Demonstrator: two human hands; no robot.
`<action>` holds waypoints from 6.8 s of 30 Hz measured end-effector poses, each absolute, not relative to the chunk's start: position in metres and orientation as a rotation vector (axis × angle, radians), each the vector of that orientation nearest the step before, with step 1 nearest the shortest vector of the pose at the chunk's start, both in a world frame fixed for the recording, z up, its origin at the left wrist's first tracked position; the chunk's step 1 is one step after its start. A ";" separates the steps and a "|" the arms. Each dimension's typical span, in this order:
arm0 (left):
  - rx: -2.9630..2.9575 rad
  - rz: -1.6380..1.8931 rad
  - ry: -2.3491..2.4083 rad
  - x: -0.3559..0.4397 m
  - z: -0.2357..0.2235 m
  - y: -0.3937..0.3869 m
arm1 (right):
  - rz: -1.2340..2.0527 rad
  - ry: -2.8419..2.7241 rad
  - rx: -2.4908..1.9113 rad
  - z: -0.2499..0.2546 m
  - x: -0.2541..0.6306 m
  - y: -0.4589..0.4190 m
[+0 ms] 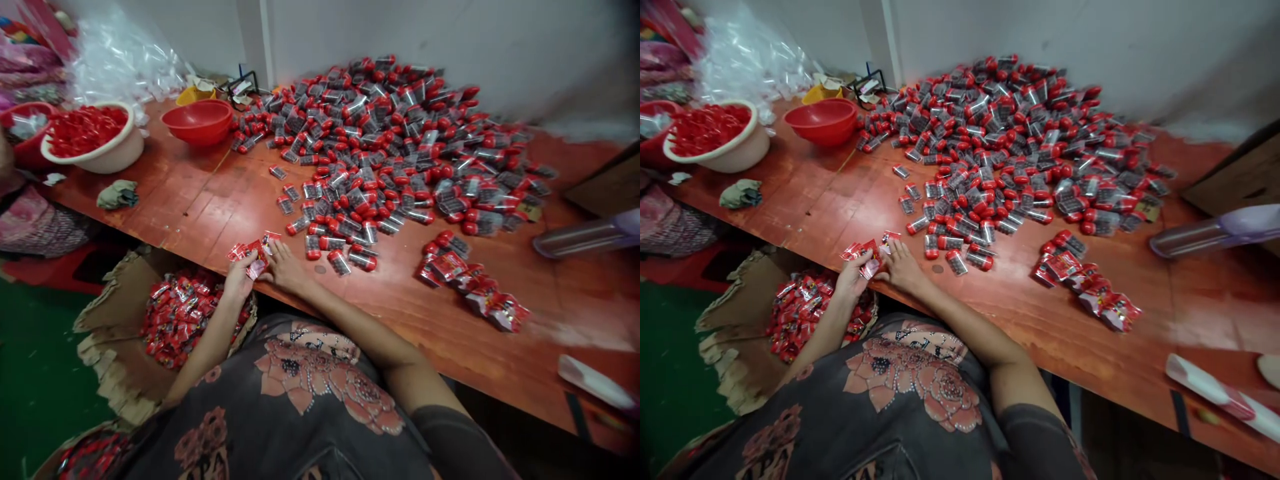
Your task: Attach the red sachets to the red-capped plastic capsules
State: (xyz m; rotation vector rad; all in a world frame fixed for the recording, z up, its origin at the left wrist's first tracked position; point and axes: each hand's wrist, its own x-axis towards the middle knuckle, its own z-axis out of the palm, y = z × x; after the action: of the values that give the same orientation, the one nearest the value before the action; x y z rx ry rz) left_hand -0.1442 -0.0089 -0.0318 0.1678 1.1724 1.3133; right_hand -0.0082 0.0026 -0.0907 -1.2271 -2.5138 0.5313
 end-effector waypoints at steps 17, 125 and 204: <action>0.483 1.046 0.994 -0.047 -0.033 -0.040 | 0.977 -1.452 -1.338 -0.052 0.095 -0.066; 0.730 0.926 1.096 -0.020 -0.016 -0.040 | 0.840 -1.290 -1.329 -0.041 0.124 -0.105; 0.753 0.910 1.135 -0.004 -0.017 -0.048 | 1.059 -1.040 -1.319 -0.048 0.121 -0.107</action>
State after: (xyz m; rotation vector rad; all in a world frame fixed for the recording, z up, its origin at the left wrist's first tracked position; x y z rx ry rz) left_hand -0.0039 -0.0477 -0.0171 0.7532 1.1351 0.9102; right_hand 0.1214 -0.1068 -0.0479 -1.3191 -1.0405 1.0594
